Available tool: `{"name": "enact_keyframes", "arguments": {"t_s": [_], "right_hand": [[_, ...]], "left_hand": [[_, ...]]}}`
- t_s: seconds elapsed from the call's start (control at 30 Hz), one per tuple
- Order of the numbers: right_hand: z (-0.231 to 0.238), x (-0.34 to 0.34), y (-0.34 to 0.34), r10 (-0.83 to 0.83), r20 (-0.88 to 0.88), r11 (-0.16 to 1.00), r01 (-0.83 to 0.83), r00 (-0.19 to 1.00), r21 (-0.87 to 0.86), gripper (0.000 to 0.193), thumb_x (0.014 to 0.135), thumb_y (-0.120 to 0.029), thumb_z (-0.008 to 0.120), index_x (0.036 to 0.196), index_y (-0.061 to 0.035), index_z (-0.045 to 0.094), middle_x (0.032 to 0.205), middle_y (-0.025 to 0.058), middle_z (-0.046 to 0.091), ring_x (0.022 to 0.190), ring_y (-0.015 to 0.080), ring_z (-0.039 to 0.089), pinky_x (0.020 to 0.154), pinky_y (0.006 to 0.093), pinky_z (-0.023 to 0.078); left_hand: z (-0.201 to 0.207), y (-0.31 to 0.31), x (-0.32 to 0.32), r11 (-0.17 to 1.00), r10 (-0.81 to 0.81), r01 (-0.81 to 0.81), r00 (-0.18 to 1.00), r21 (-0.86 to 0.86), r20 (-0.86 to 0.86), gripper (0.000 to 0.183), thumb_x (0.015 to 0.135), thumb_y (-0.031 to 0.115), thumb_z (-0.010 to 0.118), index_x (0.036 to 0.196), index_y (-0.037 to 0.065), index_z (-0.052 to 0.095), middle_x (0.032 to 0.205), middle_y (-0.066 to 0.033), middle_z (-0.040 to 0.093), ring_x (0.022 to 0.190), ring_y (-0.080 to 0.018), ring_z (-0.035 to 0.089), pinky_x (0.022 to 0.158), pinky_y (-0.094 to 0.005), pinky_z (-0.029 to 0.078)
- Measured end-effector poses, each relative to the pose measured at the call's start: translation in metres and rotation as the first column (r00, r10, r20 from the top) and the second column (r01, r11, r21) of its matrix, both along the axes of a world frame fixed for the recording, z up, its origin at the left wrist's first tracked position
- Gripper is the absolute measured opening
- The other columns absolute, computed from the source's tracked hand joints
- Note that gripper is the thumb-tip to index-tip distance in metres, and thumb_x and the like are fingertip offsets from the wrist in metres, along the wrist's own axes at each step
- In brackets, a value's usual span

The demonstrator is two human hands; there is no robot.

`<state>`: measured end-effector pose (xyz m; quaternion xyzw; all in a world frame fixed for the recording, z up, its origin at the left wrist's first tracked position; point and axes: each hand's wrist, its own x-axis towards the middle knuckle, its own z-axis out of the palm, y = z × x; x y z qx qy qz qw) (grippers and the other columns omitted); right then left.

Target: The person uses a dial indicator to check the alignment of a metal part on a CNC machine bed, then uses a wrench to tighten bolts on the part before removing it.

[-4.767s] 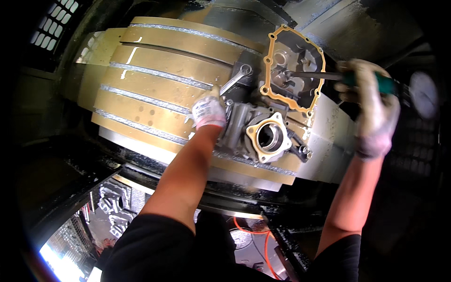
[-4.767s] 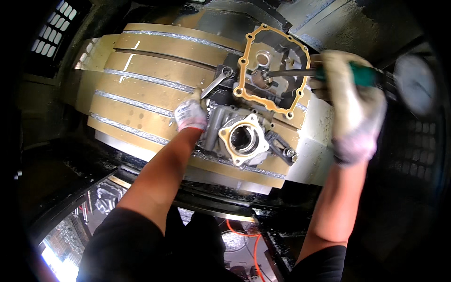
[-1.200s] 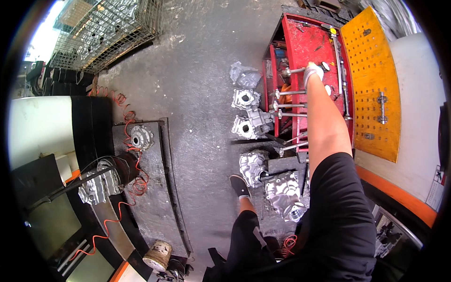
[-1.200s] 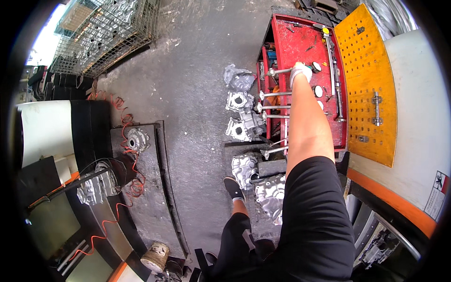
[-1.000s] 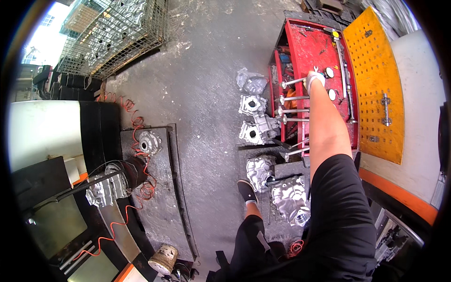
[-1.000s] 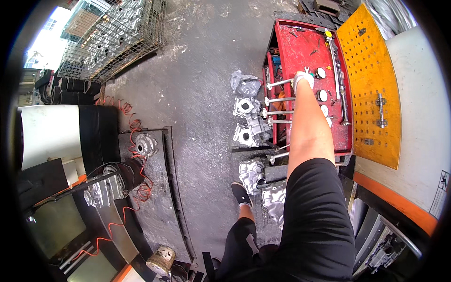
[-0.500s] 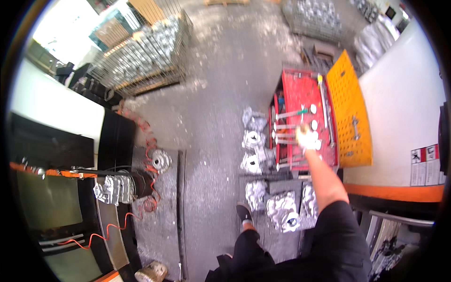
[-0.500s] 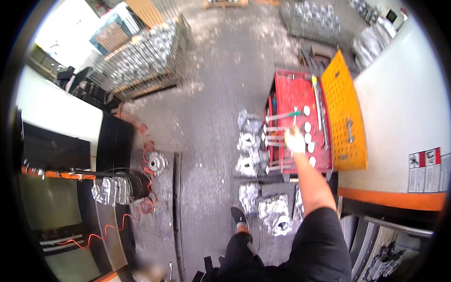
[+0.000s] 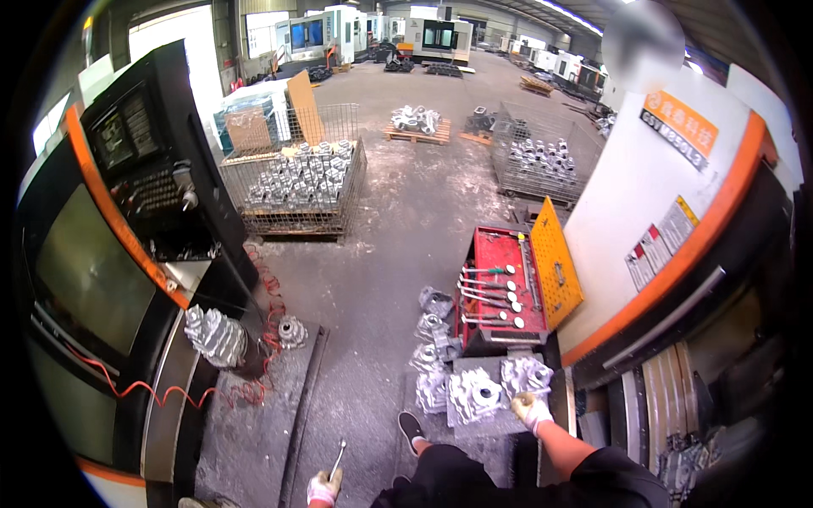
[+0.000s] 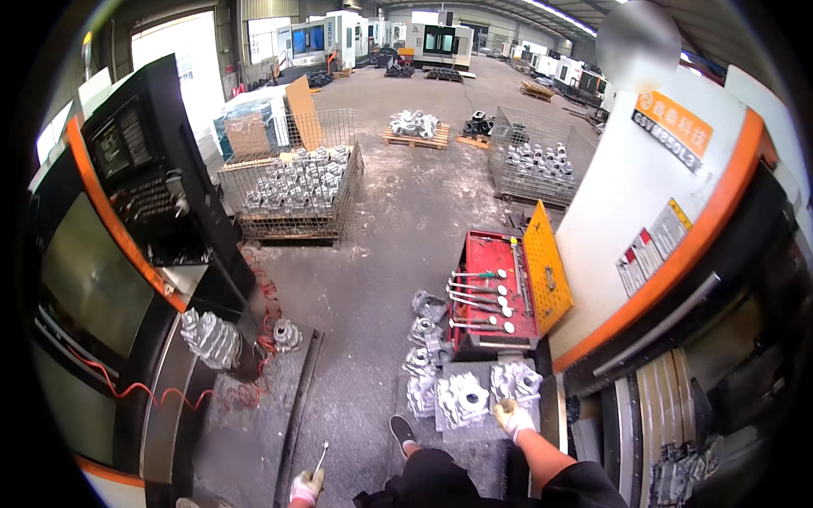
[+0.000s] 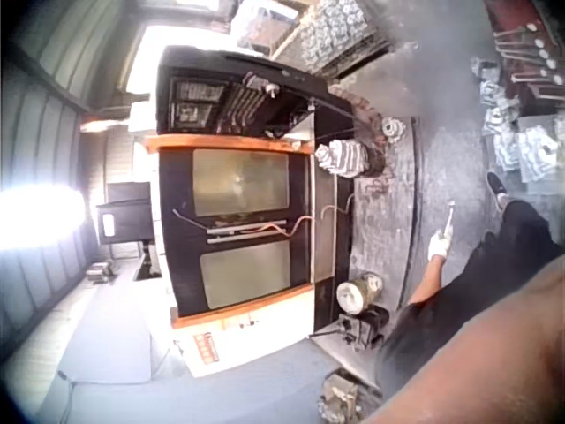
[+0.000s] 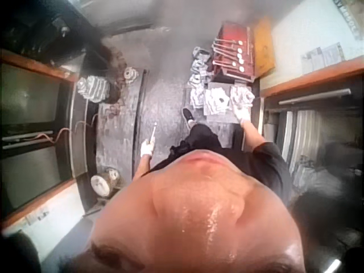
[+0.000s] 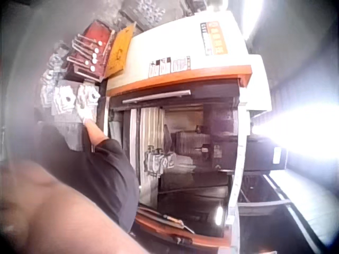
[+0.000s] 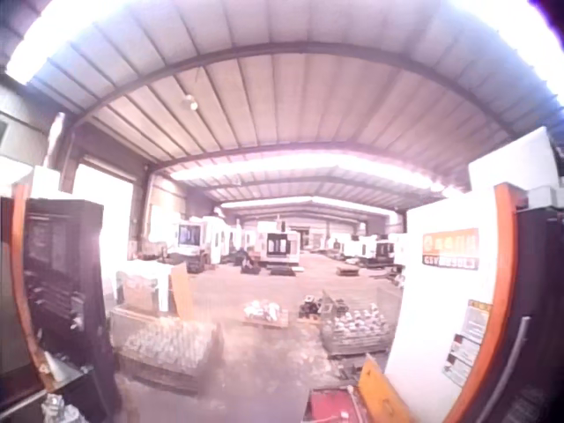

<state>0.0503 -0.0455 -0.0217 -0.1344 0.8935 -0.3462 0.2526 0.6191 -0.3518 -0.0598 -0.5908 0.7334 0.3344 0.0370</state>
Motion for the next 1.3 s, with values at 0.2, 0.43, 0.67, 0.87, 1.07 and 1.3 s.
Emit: {"name": "enact_keyframes", "arguments": {"t_s": [0.2, 0.43, 0.67, 0.87, 1.07, 1.3], "right_hand": [[0.051, 0.142, 0.151, -0.164, 0.203, 0.986, 0.167, 0.965, 0.004, 0.041, 0.095, -0.03, 0.068, 0.123, 0.0013, 0.067, 0.091, 0.0116, 0.074, 0.07, 0.0182, 0.07, 0.064, 0.0317, 0.058], [0.057, 0.204, 0.248, -0.379, 0.282, 0.879, 0.438, 0.881, -0.189, 0.029, 0.101, -0.021, 0.064, 0.119, 0.0014, 0.064, 0.086, 0.01, 0.07, 0.061, 0.0141, 0.062, 0.056, 0.0283, 0.052], [0.095, 0.247, 0.315, -0.211, 0.423, 0.719, 0.433, 0.881, -0.543, 0.037, 0.101, -0.03, 0.069, 0.129, -0.0067, 0.061, 0.1, 0.0046, 0.069, 0.08, 0.0118, 0.064, 0.066, 0.026, 0.052], [0.161, 0.23, 0.404, 0.026, 0.369, 0.816, 0.194, 0.929, -0.545, 0.046, 0.101, -0.033, 0.069, 0.135, -0.0026, 0.061, 0.116, 0.0053, 0.07, 0.105, 0.012, 0.063, 0.091, 0.0287, 0.053], [0.194, 0.217, 0.494, 0.155, 0.724, 0.263, 0.678, 0.672, -0.686, 0.026, 0.107, -0.025, 0.058, 0.116, -0.002, 0.066, 0.095, 0.0122, 0.074, 0.083, 0.0166, 0.072, 0.06, 0.0247, 0.057], [0.178, 0.212, 0.544, -0.249, 0.684, 0.293, 0.726, 0.686, -0.622, 0.03, 0.108, -0.031, 0.054, 0.115, -0.0055, 0.066, 0.086, 0.0087, 0.072, 0.07, 0.0152, 0.071, 0.057, 0.0254, 0.058]], "left_hand": [[0.064, 0.04, -0.064, 0.902, 0.025, 0.129, 0.937, 0.412, -0.349, 0.038, 0.097, 0.044, 0.066, 0.096, 0.006, 0.072, 0.075, -0.0024, 0.067, 0.067, -0.0121, 0.059, 0.063, -0.0323, 0.048], [0.173, 0.112, -0.187, 0.726, -0.086, 0.401, 0.859, 0.559, -0.504, 0.021, 0.104, 0.03, 0.06, 0.102, 0.009, 0.065, 0.069, 0.0032, 0.058, 0.05, -0.0071, 0.048, 0.044, -0.0249, 0.038], [0.228, 0.276, -0.306, 0.533, -0.329, 0.718, 0.663, 0.446, -0.673, 0.032, 0.108, 0.035, 0.051, 0.11, 0.006, 0.065, 0.08, -0.002, 0.062, 0.057, -0.013, 0.058, 0.056, -0.0277, 0.049], [0.235, 0.499, -0.408, 0.031, -0.01, 0.7, 0.714, 0.714, -0.7, 0.035, 0.107, 0.041, 0.054, 0.117, 0.008, 0.059, 0.083, -0.0041, 0.061, 0.068, -0.019, 0.061, 0.063, -0.0386, 0.057], [0.265, 0.66, -0.454, -0.215, -0.185, 0.594, 0.754, 0.775, -0.63, 0.034, 0.112, 0.03, 0.042, 0.125, 0.001, 0.055, 0.09, -0.0114, 0.064, 0.087, -0.026, 0.067, 0.076, -0.0433, 0.062], [0.245, 0.733, -0.495, -0.402, -0.501, 0.413, 0.648, 0.817, -0.574, 0.042, 0.112, 0.035, 0.042, 0.131, -0.001, 0.054, 0.09, -0.0138, 0.065, 0.09, -0.0326, 0.072, 0.077, -0.0421, 0.064]]}}
